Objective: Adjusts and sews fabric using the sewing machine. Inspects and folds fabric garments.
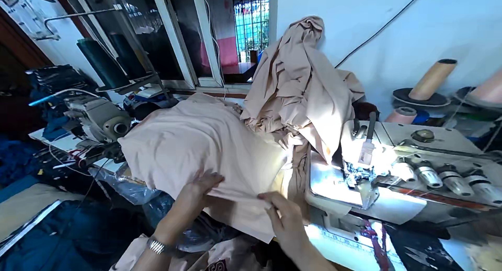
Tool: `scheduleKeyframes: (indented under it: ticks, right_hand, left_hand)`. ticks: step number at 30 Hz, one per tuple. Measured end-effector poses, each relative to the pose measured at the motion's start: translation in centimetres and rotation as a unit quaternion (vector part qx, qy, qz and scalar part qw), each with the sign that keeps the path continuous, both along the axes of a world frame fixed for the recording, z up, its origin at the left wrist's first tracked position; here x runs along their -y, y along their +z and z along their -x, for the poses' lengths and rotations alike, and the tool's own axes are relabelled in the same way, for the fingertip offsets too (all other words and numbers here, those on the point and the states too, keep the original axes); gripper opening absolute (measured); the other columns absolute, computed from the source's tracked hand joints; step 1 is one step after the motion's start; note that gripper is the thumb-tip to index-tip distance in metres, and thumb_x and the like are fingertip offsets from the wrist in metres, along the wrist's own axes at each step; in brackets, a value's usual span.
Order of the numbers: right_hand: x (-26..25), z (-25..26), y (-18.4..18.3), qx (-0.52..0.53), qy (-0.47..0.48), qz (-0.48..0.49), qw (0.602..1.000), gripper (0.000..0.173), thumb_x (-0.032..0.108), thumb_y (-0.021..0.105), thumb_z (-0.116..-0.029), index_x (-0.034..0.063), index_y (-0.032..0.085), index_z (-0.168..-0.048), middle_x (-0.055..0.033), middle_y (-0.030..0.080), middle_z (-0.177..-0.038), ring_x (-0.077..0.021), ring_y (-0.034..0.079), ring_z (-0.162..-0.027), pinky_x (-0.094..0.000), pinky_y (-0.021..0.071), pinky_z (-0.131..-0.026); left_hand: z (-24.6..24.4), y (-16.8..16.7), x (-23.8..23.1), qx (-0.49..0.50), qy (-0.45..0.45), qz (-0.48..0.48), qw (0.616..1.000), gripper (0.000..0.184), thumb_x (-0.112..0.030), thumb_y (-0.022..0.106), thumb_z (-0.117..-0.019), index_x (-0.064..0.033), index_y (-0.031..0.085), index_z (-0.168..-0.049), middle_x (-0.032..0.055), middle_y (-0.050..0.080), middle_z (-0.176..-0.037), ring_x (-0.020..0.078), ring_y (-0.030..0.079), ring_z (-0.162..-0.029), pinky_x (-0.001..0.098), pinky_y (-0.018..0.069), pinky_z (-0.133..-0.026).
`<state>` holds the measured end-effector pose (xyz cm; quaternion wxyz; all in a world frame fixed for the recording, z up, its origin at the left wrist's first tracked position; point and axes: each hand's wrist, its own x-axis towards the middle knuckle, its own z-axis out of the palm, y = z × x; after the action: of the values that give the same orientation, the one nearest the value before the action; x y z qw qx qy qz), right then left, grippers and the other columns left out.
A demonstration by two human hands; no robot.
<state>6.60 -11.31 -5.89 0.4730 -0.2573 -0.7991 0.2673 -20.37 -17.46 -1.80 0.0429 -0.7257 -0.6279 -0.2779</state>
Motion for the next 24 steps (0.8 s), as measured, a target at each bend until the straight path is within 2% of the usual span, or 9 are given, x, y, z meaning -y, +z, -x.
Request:
scheduleKeyframes:
  ticks: [3,6,8,10,13,16,19,20,24]
  right_hand:
    - [4.0,0.1,-2.3,-0.015,0.081,-0.005,0.997,0.024,0.007,0.05,-0.0998,-0.0023,0.072,-0.102,-0.0148,0.075,-0.111,-0.0211,0.073,-0.104,-0.0338,0.0591,-0.091]
    - [6.1,-0.7,-4.2,0.009,0.179,0.005,0.984,0.023,0.011,0.056,-0.1032,-0.0028,0.071,-0.095,-0.0165,0.074,-0.102,-0.0207,0.073,-0.096,-0.0283,0.0586,-0.087]
    - [6.5,-2.3,-5.9,0.087,0.216,0.069,0.97,0.021,0.012,0.059,-0.1019,-0.0022,0.075,-0.1,-0.0158,0.075,-0.103,-0.0228,0.074,-0.096,-0.0335,0.0598,-0.087]
    - [6.3,-4.5,-7.5,0.163,0.192,0.162,0.954,0.021,0.012,0.06,-0.1007,-0.0018,0.076,-0.102,-0.015,0.075,-0.102,-0.023,0.074,-0.094,-0.0375,0.0595,-0.088]
    - [5.9,-8.1,-9.1,0.227,0.12,0.301,0.918,0.024,0.014,0.057,-0.1029,-0.0016,0.074,-0.106,-0.0144,0.074,-0.1,-0.0226,0.073,-0.088,-0.0391,0.0606,-0.085]
    - [6.2,-11.1,-10.6,0.254,0.034,0.37,0.893,0.025,0.015,0.056,-0.1035,-0.0009,0.073,-0.111,-0.0152,0.074,-0.1,-0.0237,0.072,-0.088,-0.0418,0.0595,-0.085]
    - [7.2,-13.1,-11.7,0.257,-0.007,0.424,0.868,0.024,0.015,0.057,-0.104,-0.0013,0.073,-0.112,-0.0157,0.073,-0.102,-0.0242,0.073,-0.089,-0.0421,0.0593,-0.086]
    - [7.6,-13.5,-12.1,0.256,-0.008,0.43,0.866,0.023,0.014,0.057,-0.1037,-0.0018,0.073,-0.111,-0.0158,0.073,-0.102,-0.0243,0.072,-0.088,-0.0418,0.0594,-0.086]
    - [8.4,-14.3,-12.6,0.25,-0.004,0.436,0.865,0.022,0.015,0.058,-0.103,-0.0007,0.073,-0.111,-0.014,0.073,-0.102,-0.0215,0.072,-0.086,-0.0385,0.0595,-0.083]
  left_hand:
    - [0.4,-0.3,4.4,-0.029,0.026,-0.021,0.999,0.046,0.014,0.06,-0.081,-0.0089,0.076,-0.118,0.0089,0.074,-0.121,0.0314,0.067,-0.121,0.067,0.0393,-0.113]
    - [-0.5,-1.3,7.7,-0.022,0.082,0.037,0.996,0.044,0.017,0.057,-0.0821,-0.0057,0.077,-0.114,0.0146,0.073,-0.121,0.0392,0.066,-0.121,0.0705,0.04,-0.109]
    - [-1.7,-2.6,8.6,-0.001,0.085,0.135,0.987,0.032,0.005,0.062,-0.0911,-0.0053,0.075,-0.119,0.0169,0.069,-0.13,0.042,0.059,-0.128,0.0693,0.0389,-0.109]
    - [-4.2,-4.1,8.4,0.036,0.035,0.214,0.976,0.025,-0.007,0.067,-0.0947,-0.0043,0.074,-0.119,0.0196,0.067,-0.129,0.0408,0.06,-0.125,0.0605,0.0462,-0.105]
    - [-9.5,-7.9,7.5,0.129,-0.13,0.31,0.933,0.016,-0.01,0.065,-0.0972,0.001,0.074,-0.104,0.0198,0.07,-0.109,0.0342,0.066,-0.109,0.0489,0.0515,-0.1]
    - [-15.0,-11.9,6.3,0.129,-0.25,0.412,0.867,0.017,-0.008,0.065,-0.0972,0.0043,0.073,-0.105,0.0227,0.07,-0.111,0.039,0.065,-0.114,0.0539,0.0475,-0.105]
    - [-18.9,-14.7,5.8,0.036,-0.252,0.529,0.81,0.034,-0.019,0.065,-0.0987,0.0062,0.066,-0.121,0.0283,0.064,-0.124,0.0458,0.058,-0.123,0.0615,0.0422,-0.107]
    - [-19.7,-15.3,5.8,-0.002,-0.246,0.559,0.792,0.034,-0.02,0.063,-0.1,0.0068,0.065,-0.121,0.0294,0.063,-0.125,0.0475,0.057,-0.123,0.0645,0.0425,-0.105]
    - [-20.3,-16.1,5.6,-0.055,-0.249,0.581,0.773,0.025,-0.01,0.057,-0.1011,0.0059,0.066,-0.117,0.0286,0.066,-0.119,0.0476,0.06,-0.119,0.066,0.0443,-0.099]
